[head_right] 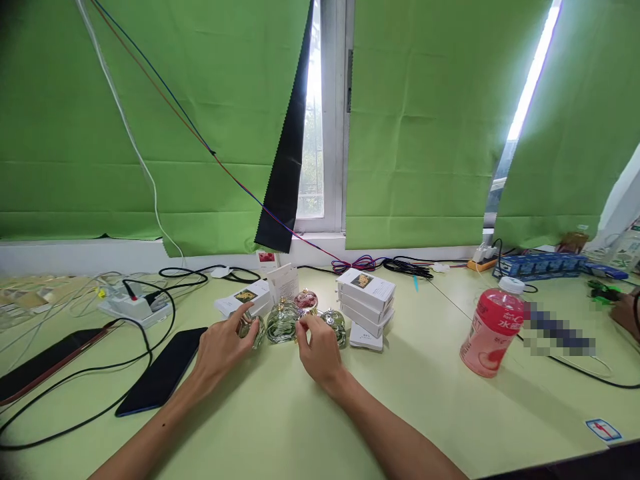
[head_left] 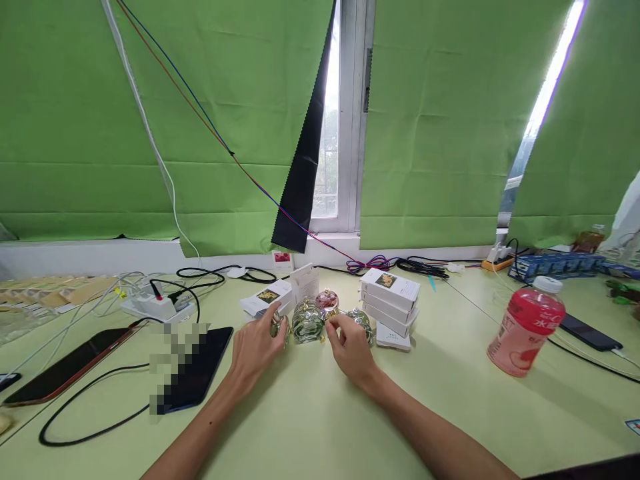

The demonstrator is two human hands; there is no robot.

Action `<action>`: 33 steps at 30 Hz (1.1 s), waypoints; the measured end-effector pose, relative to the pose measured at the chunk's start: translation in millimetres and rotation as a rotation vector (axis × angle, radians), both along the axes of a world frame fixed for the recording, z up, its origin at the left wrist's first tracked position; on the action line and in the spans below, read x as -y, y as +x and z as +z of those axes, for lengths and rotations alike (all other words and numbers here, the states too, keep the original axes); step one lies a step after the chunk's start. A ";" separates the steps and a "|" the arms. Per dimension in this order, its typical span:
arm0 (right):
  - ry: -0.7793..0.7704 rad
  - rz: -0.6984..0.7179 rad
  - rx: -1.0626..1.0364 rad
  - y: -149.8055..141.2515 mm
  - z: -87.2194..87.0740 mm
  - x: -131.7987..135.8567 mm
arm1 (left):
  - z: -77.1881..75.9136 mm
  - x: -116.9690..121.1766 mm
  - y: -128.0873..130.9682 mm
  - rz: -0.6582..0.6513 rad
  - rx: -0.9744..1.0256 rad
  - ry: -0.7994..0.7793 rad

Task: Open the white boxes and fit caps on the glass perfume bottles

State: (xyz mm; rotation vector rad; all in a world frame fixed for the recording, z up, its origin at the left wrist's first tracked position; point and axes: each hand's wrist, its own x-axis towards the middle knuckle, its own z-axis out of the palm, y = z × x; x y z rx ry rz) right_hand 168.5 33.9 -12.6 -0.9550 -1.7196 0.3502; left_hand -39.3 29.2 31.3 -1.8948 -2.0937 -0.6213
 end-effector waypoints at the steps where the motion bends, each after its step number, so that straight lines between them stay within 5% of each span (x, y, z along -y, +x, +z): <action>1: 0.000 0.000 -0.002 -0.1 -0.1 -0.2 | 0.1 -0.1 0.2 0.002 -0.007 -0.014; 33: -0.033 0.035 0.068 -0.7 -0.8 1.2 | -11.3 -7.8 -3.1 -0.106 0.041 -0.038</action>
